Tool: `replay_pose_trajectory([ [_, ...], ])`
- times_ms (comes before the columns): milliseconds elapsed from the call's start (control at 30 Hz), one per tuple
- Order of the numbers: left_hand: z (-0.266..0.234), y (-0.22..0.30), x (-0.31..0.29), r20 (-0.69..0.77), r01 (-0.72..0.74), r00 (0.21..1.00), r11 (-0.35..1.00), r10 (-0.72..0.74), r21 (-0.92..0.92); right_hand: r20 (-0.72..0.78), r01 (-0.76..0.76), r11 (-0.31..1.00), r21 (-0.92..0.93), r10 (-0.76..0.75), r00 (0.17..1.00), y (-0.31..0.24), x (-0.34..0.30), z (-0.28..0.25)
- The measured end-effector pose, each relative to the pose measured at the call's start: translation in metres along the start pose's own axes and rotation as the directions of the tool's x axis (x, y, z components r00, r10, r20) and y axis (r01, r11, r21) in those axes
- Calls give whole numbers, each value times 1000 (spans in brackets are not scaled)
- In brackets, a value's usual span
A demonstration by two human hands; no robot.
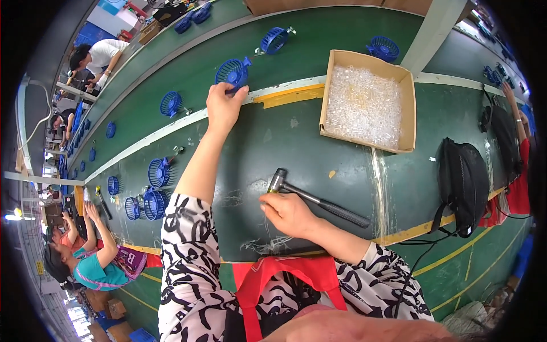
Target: The person assembles blue fan guard components by manually fitting plastic components together and tapping them into place with a hammer.
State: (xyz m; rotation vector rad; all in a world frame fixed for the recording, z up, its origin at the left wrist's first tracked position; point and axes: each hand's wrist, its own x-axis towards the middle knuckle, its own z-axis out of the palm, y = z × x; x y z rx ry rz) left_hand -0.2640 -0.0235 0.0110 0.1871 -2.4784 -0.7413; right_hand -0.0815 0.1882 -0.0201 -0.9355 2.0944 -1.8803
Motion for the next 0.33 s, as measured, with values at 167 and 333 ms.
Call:
replay_pose_trajectory([
  [167, -68, 20, -60, 70, -197, 976, 976, 204, -96, -43, -181, 964, 196, 192, 980, 0, -1, -1],
  [333, -136, 4, -135, 203, -337, 910, 930, 361, -144, -134, -298, 925, 237, 335, 933, 11, 6, -3],
])
